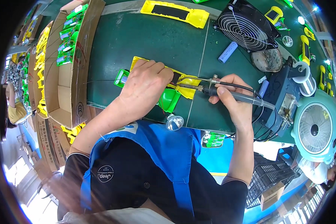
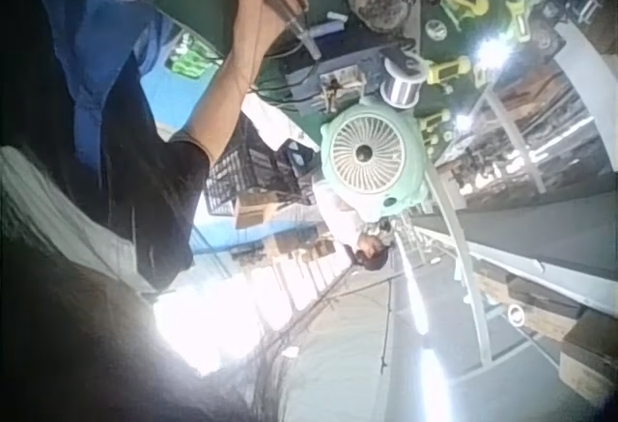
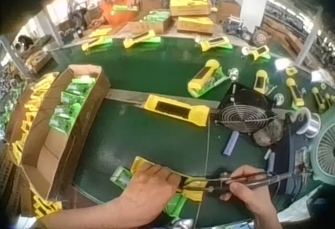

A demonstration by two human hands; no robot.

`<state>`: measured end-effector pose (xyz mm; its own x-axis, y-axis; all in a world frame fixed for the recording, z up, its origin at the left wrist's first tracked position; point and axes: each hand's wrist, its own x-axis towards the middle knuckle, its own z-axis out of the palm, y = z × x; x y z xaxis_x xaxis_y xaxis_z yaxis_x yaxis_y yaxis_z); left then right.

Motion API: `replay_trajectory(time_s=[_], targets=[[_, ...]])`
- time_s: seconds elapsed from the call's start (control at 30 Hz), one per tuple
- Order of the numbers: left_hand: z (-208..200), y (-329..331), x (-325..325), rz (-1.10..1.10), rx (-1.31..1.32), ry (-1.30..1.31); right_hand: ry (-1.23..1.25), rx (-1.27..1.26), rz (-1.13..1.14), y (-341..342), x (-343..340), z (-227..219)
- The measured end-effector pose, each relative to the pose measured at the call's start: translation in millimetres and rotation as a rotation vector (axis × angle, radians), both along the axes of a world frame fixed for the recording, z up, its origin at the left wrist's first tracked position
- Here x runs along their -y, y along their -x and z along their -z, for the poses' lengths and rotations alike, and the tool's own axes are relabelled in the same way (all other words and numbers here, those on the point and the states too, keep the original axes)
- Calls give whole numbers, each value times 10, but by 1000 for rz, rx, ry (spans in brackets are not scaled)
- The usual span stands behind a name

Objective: Soldering wires to circuit boards and assembling components into flashlight casings on a production line.

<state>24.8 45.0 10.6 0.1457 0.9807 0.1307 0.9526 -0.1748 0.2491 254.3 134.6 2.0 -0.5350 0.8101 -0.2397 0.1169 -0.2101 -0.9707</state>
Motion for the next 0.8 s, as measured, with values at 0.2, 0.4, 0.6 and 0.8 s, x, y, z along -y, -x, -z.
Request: replay_trajectory(time_s=[0.2,0.4,0.6,0.8], targets=[[-13,4,-30,19,-11,17,-32,45,-19,42,18,-26],[-24,-25,-30,15,-32,55,-85,3,-23,-16,79,6],[-6,-33,-9,-8,-34,48,-167,-94,51,-93,245,121],[-16,-39,-28,-3,-49,27,-316,-230,279,48,522,158]])
